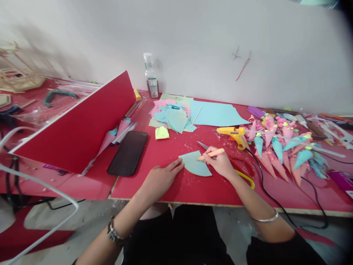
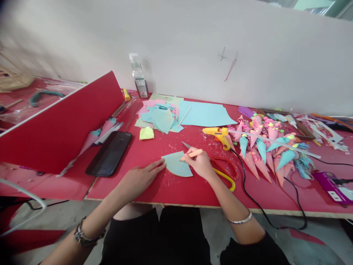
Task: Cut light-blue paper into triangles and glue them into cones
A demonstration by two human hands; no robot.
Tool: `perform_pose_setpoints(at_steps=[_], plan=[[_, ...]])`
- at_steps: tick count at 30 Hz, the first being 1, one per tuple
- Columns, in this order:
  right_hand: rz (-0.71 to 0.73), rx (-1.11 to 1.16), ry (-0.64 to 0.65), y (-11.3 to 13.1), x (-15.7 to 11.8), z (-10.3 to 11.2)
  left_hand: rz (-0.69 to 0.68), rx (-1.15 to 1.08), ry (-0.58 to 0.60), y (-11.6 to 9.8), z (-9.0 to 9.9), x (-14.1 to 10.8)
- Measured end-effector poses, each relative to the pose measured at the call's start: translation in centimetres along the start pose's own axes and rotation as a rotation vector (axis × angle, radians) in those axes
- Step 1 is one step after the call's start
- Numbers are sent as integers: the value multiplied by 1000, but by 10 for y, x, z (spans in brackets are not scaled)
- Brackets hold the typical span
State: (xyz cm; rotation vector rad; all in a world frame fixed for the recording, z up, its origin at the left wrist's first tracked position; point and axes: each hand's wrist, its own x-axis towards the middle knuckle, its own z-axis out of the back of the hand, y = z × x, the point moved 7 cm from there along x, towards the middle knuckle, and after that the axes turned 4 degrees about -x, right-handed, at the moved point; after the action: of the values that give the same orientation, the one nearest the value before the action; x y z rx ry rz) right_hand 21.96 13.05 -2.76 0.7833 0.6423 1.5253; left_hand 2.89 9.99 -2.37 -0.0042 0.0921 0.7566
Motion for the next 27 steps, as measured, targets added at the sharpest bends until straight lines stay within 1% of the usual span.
perform_pose_setpoints(at_steps=[10, 13, 15, 18, 22, 24, 27], plan=[[56, -111, -113, 8, 18, 13, 10, -10, 14, 1, -2, 1], [43, -82, -153, 8, 15, 16, 12, -51, -25, 3, -2, 1], [20, -8, -165, 8, 8, 17, 9, -76, -59, 5, -2, 1], [2, 125, -88, 14, -8, 10, 11, -71, -83, 9, -1, 0], [-19, 198, 67, 25, -31, -11, -47, -1, -85, 8, -1, -2], [-42, 230, 104, 25, -39, -21, -88, 37, -79, 6, 0, -3], [-61, 262, 132, 20, -43, -32, -125, 68, -69, 6, 0, -5]])
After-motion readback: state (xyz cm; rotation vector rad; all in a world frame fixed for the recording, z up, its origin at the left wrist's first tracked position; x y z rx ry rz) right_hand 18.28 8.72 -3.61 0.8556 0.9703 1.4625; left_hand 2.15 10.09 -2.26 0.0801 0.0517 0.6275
